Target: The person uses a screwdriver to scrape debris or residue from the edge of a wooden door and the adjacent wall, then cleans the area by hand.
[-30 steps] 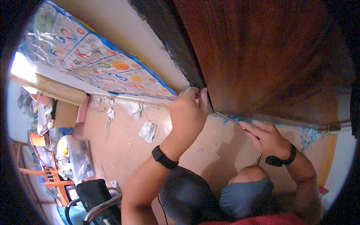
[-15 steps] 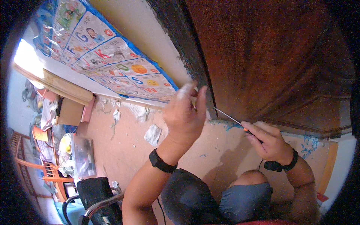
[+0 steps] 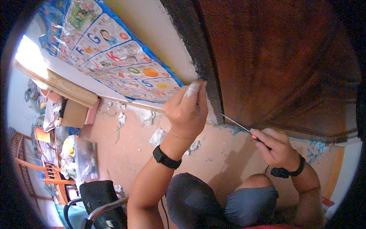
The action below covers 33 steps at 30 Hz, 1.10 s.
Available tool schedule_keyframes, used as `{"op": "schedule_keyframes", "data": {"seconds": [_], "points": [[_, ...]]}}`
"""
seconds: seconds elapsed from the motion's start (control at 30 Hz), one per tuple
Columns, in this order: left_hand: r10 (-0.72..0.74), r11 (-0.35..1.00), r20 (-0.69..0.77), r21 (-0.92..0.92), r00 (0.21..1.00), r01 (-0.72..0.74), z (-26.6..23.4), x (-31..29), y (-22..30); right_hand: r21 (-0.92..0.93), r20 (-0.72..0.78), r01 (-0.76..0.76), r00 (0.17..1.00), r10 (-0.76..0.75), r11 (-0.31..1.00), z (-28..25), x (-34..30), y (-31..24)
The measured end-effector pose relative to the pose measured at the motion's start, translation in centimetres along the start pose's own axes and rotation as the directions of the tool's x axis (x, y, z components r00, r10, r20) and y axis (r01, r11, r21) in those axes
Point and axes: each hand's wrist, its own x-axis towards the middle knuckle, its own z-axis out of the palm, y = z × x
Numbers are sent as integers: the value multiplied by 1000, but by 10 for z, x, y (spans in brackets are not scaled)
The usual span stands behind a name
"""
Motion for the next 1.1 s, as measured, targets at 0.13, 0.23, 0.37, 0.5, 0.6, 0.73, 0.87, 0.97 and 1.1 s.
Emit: {"op": "schedule_keyframes", "data": {"seconds": [0.13, 0.23, 0.37, 0.5, 0.6, 0.73, 0.87, 0.97, 1.1], "points": [[22, 1000, 12, -18, 1000, -22, 3, 0, -1, 17, -9, 4, 1000, -4, 1000, 0, 1, -1], [-2, 1000, 41, 11, 999, 2, 5, -2, -1, 27, -8, 0, 1000, 0, 1000, 0, 2, -1], [-44, 999, 57, 10, 997, 44, 6, -4, 0, 30, -2, 7, 1000, -7, 1000, 2, 2, 0], [-29, 1000, 31, -3, 999, 29, 5, -7, -1, 45, 11, -2, 1000, 2, 999, 3, 4, -1], [-107, 994, 64, 5, 992, 107, 2, -9, 0, 43, -10, 33, 999, -33, 999, 4, 5, 0], [-163, 986, 57, -33, 985, 165, -3, -4, 2, 61, -3, 26, 1000, -26, 998, 4, 5, 0], [-64, 998, 58, -23, 996, 65, -1, -4, 0, 50, -2, 28, 1000, -28, 998, 4, 5, 0], [-36, 999, 25, -28, 999, 36, 1, -3, 1, 61, -11, 45, 999, -44, 997, 6, 2, 2], [-90, 996, -36, -30, 995, 89, 4, -1, 2, 53, -2, 31, 1000, -31, 998, 3, 2, 0]]}}
